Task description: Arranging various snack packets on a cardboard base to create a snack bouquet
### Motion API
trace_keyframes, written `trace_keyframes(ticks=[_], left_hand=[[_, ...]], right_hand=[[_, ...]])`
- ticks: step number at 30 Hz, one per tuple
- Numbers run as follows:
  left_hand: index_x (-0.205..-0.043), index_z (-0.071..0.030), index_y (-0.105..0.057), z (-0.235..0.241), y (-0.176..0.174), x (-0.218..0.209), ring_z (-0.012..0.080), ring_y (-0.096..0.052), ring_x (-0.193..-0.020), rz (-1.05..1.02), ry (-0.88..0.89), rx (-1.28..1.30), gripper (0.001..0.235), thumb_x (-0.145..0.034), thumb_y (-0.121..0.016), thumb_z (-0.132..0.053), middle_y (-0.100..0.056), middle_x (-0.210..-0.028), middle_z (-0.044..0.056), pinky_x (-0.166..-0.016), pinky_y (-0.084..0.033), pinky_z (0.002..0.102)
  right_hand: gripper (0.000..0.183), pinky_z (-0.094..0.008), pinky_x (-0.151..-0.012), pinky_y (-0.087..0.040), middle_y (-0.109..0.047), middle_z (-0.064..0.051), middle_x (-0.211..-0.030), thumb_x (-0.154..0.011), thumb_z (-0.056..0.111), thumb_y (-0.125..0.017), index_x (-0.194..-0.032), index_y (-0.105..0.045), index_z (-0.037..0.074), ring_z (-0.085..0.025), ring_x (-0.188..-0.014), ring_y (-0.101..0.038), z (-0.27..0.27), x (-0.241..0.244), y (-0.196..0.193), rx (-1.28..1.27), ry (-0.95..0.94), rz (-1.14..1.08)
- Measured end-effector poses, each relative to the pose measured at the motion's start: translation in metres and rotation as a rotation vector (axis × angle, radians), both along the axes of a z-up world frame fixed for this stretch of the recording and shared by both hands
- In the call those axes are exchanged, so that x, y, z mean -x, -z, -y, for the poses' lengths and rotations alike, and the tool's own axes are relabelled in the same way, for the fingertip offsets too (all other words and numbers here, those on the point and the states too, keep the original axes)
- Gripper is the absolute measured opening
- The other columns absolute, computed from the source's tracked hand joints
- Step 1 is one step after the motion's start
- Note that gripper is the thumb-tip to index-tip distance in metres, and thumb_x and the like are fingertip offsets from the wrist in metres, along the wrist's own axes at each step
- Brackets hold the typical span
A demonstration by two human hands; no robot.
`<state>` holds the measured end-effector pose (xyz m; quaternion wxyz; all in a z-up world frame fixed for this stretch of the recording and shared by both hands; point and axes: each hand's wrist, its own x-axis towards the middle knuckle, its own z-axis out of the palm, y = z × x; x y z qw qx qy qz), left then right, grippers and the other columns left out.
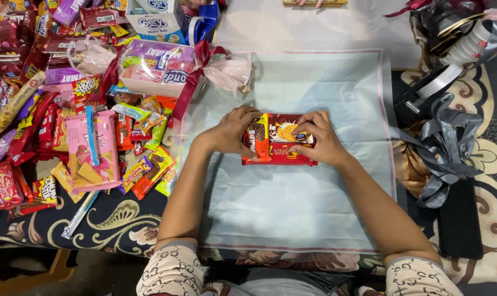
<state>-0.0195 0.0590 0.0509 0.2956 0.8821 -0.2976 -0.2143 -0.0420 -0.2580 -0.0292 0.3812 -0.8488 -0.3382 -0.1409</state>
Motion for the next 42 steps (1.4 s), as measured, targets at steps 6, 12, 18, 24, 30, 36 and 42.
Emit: trace_keyframes(ticks=[6, 12, 18, 24, 30, 36, 42], left_hand=[[-0.15, -0.012, -0.042, 0.003, 0.024, -0.003, 0.0399, -0.025, -0.15, 0.03, -0.008, -0.037, 0.114, -0.059, -0.095, -0.054, -0.038, -0.152, 0.017, -0.116, -0.019, 0.076], [-0.155, -0.008, -0.036, -0.002, -0.009, 0.004, 0.0412, -0.026, -0.15, -0.008, -0.043, 0.014, 0.117, -0.064, -0.092, -0.057, -0.039, -0.153, 0.021, -0.116, -0.018, 0.076], [-0.12, 0.0, -0.062, -0.048, -0.086, 0.03, 0.0429, -0.067, -0.111, 0.071, -0.147, 0.436, 0.043, -0.084, -0.079, -0.015, -0.069, -0.106, 0.024, -0.102, -0.046, 0.057], [-0.132, -0.014, -0.053, -0.129, -0.087, 0.039, 0.0171, -0.065, -0.101, 0.545, -0.642, 0.622, 0.026, -0.108, -0.061, -0.014, -0.066, -0.112, 0.005, -0.079, -0.049, 0.027], [-0.115, -0.012, -0.071, -0.234, -0.029, 0.056, 0.0307, -0.066, -0.075, 0.458, -1.179, -0.22, 0.017, -0.103, -0.067, -0.024, -0.074, -0.1, 0.003, -0.055, -0.047, 0.052], [-0.101, -0.045, -0.078, -0.269, 0.066, 0.004, 0.0388, -0.072, -0.102, -0.015, -1.19, -0.555, 0.019, -0.083, -0.074, -0.041, -0.077, -0.099, 0.004, -0.087, -0.053, 0.055], [-0.116, -0.031, -0.077, -0.26, 0.068, -0.002, 0.0399, -0.068, -0.109, 0.064, -1.243, -0.513, 0.028, -0.092, -0.063, -0.03, -0.074, -0.111, 0.011, -0.093, -0.052, 0.053]], right_hand=[[0.04, -0.041, -0.103, -0.037, -0.056, -0.005, -0.112, -0.085, 0.052, -0.083, -0.103, -0.072, 0.018, -0.027, -0.111, -0.048, 0.012, -0.01, 0.013, -0.125, 0.026, 0.022], [0.028, -0.036, -0.101, -0.037, -0.051, -0.008, -0.113, -0.11, 0.035, -0.054, -0.109, -0.065, 0.009, -0.019, -0.107, -0.047, 0.015, 0.0, -0.004, -0.523, 0.174, -0.287], [0.029, -0.028, -0.096, -0.043, -0.053, -0.003, -0.105, -0.113, 0.03, -0.052, -0.105, -0.065, 0.006, -0.013, -0.102, -0.05, 0.007, 0.0, -0.004, -0.662, 0.281, -0.389], [0.025, -0.029, -0.095, -0.047, -0.056, 0.002, -0.106, -0.106, 0.034, -0.058, -0.105, -0.065, 0.009, -0.013, -0.104, -0.056, 0.008, 0.002, -0.007, -0.616, 0.342, -0.495], [0.026, -0.025, -0.092, -0.048, -0.056, 0.0, -0.108, -0.107, 0.032, -0.058, -0.102, -0.063, 0.007, -0.011, -0.105, -0.057, 0.005, 0.004, -0.01, -0.594, 0.328, -0.518], [0.022, -0.027, -0.096, -0.043, -0.05, -0.003, -0.101, -0.113, 0.02, -0.056, -0.102, -0.066, 0.004, -0.011, -0.099, -0.048, -0.001, 0.009, -0.014, -0.553, 0.268, -0.394], [0.022, -0.027, -0.095, -0.041, -0.048, -0.003, -0.098, -0.113, 0.018, -0.057, -0.099, -0.066, 0.004, -0.01, -0.096, -0.047, -0.008, 0.014, -0.025, -0.545, 0.265, -0.383]])
